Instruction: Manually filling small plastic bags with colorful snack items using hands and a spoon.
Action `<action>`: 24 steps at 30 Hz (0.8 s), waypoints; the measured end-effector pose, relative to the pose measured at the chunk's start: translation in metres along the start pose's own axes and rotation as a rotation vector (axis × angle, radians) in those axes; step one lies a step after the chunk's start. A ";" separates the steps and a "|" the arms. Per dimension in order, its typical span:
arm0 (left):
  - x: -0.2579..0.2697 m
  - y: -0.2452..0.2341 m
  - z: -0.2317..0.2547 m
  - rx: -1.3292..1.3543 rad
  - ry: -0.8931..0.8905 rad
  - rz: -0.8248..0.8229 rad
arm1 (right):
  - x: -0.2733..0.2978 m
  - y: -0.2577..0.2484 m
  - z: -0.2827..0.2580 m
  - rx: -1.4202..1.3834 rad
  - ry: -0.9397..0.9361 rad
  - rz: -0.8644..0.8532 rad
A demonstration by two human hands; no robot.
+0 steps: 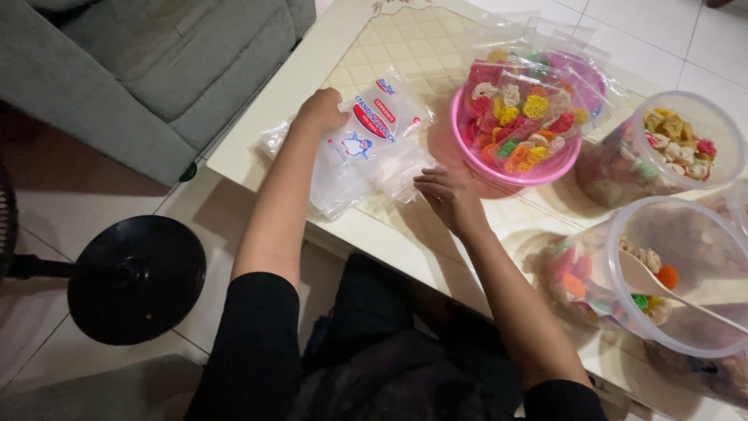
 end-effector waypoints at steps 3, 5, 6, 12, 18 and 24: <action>0.003 -0.002 0.004 -0.024 0.007 0.007 | 0.008 0.007 0.010 0.055 -0.009 0.081; 0.007 -0.003 0.005 -0.033 -0.005 0.014 | -0.001 0.010 0.008 0.087 -0.021 0.114; 0.007 -0.002 0.006 -0.030 0.004 0.012 | -0.007 0.012 0.005 0.083 -0.028 0.103; -0.001 0.000 -0.002 0.010 0.014 0.032 | -0.034 0.034 0.031 0.135 0.071 -0.012; 0.005 0.003 -0.003 0.036 0.021 0.016 | -0.044 0.047 0.048 0.210 0.227 -0.087; 0.012 0.001 -0.004 0.041 0.049 0.026 | -0.056 0.009 0.001 0.060 0.251 -0.265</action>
Point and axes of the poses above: each hand's wrist, its own x-axis away from the middle knuckle, its own y-axis out of the palm, z = x × y, the point moved 4 cm from there along -x, towards the middle knuckle, and after that the axes turned 15 degrees about -x, right-handed, at the moved point
